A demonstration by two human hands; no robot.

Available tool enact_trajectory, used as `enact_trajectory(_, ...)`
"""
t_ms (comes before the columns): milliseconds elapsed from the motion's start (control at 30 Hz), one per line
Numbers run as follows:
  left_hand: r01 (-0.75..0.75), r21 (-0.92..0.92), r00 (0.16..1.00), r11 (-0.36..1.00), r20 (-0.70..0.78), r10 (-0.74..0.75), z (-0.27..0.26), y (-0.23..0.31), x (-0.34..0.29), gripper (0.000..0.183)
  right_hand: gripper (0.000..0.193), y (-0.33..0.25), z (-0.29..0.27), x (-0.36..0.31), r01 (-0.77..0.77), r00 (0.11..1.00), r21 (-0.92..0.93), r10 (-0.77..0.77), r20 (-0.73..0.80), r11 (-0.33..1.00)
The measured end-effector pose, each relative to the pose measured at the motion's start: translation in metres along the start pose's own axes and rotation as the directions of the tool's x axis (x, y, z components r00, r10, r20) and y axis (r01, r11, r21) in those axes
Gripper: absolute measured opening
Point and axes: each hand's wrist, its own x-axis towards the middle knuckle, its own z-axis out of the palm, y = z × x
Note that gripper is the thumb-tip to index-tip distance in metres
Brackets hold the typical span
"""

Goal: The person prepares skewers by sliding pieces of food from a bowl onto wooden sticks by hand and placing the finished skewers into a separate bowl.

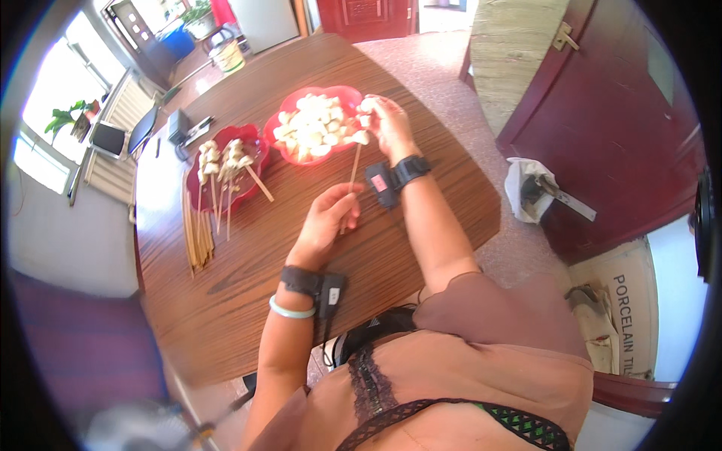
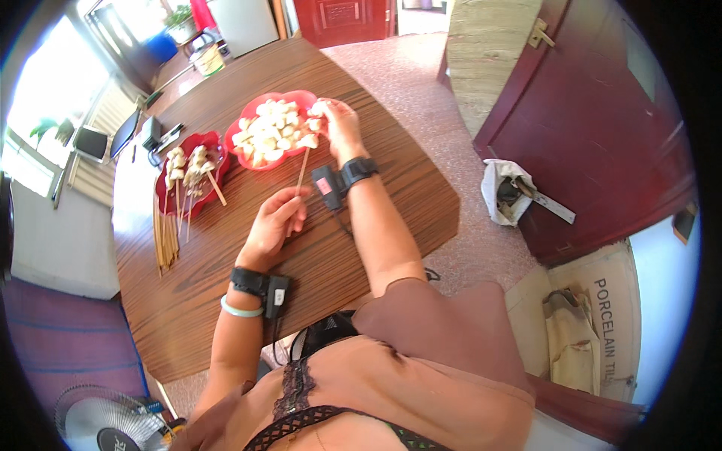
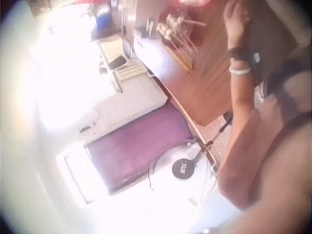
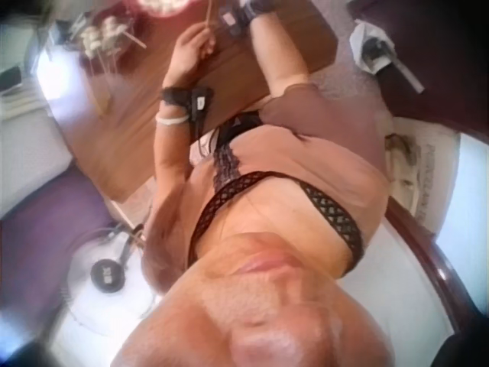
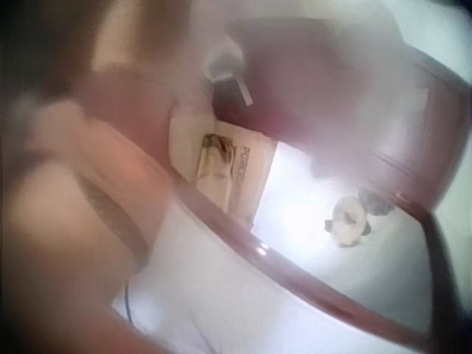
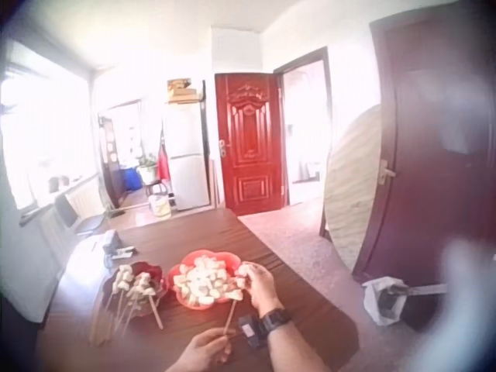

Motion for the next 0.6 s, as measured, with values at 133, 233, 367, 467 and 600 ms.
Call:
enact_trajectory(133, 0.0, 0.106, 1.0, 0.994, 0.012, -0.002, -0.012, -0.006, -0.001, 0.024, 0.01, 0.007, -0.003, 0.007, 0.047, 0.998, 0.072, -0.049, 0.036, 0.996)
enact_trajectory(233, -0.006, 0.215, 0.999, 0.977, -0.034, 0.014, -0.01, -0.004, -0.007, 0.034, 0.011, 0.007, 0.008, 0.001, 0.073, 0.996, 0.123, -0.079, 0.043, 0.99)
enact_trajectory(367, 0.077, 0.371, 0.992, 0.925, -0.119, -0.034, 0.0, -0.001, -0.004, 0.039, 0.009, -0.006, 0.0, -0.003, 0.077, 0.997, 0.023, -0.078, 0.025, 0.997)
enact_trajectory(467, -0.04, 0.335, 0.996, 0.942, -0.058, 0.063, -0.006, -0.014, -0.001, 0.04, 0.007, -0.005, -0.001, 0.002, 0.147, 0.989, -0.012, -0.147, 0.0, 0.989)
enact_trajectory(600, -0.098, 0.283, 0.991, 0.954, -0.057, 0.119, 0.0, -0.011, -0.007, 0.042, 0.013, -0.011, 0.009, -0.006, 0.123, 0.992, -0.123, -0.117, 0.055, 0.985)
